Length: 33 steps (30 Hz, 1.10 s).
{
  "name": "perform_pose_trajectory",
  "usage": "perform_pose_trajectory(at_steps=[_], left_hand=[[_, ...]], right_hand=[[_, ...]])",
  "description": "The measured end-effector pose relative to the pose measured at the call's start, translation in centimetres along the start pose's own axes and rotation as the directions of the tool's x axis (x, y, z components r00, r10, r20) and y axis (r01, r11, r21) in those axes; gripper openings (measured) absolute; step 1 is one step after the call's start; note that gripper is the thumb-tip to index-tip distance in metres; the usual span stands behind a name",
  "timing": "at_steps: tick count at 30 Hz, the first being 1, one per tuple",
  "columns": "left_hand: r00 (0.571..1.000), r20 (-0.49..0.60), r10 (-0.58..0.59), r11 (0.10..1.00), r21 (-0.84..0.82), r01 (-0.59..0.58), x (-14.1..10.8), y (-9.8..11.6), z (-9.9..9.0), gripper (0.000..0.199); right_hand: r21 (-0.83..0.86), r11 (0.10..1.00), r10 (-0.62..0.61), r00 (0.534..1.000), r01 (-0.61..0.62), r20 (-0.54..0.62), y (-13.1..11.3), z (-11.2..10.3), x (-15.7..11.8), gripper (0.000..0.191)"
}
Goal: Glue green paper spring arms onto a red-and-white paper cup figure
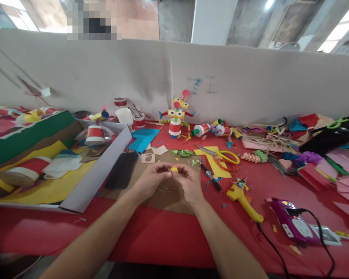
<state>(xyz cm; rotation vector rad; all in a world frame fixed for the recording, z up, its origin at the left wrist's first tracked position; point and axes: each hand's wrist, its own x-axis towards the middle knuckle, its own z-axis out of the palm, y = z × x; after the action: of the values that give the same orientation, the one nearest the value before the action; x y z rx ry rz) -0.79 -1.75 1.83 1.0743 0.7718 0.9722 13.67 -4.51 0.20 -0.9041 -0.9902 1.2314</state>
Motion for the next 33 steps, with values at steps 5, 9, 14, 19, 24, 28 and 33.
perform_pose_trajectory(at_steps=[5, 9, 14, 19, 24, 28, 33], left_hand=[[0.998, 0.028, 0.058, 0.997, -0.06, -0.056, 0.0, 0.3, 0.0, 0.031], [0.996, 0.04, 0.075, 0.995, -0.064, -0.073, 0.1, 0.3, -0.1, 0.037], [0.993, 0.109, 0.038, 0.997, -0.064, -0.031, 0.1, 0.1, -0.5, 0.029], [0.976, 0.198, 0.091, 0.987, 0.112, -0.115, 0.0, 0.3, -1.1, 0.029], [0.959, 0.25, 0.132, 0.959, 0.214, -0.187, 0.3, 0.4, -1.6, 0.024], [0.954, 0.264, 0.144, 0.951, 0.231, -0.207, 0.5, 0.4, -2.0, 0.019], [0.948, 0.314, 0.05, 0.959, 0.25, -0.133, 0.4, 0.8, -2.2, 0.016]], right_hand=[[0.143, 0.983, 0.111, 0.992, -0.119, 0.058, 0.1, 0.2, 0.3, 0.03], [0.134, 0.985, 0.101, 0.993, -0.108, 0.057, 0.2, 0.3, 0.5, 0.038], [0.131, 0.986, 0.083, 0.988, -0.1, 0.133, -0.1, 0.2, 0.4, 0.043], [0.094, 0.983, 0.139, 0.969, -0.161, 0.202, -0.4, -0.3, 0.6, 0.069], [-0.019, 0.994, 0.106, 0.964, -0.104, 0.244, -0.5, -0.9, 0.9, 0.059], [-0.32, 0.928, -0.078, 0.938, 0.193, 0.339, -1.2, -1.4, 1.0, 0.03], [-0.536, 0.732, -0.215, 0.889, 0.421, 0.405, -2.0, -1.8, 0.9, 0.021]])
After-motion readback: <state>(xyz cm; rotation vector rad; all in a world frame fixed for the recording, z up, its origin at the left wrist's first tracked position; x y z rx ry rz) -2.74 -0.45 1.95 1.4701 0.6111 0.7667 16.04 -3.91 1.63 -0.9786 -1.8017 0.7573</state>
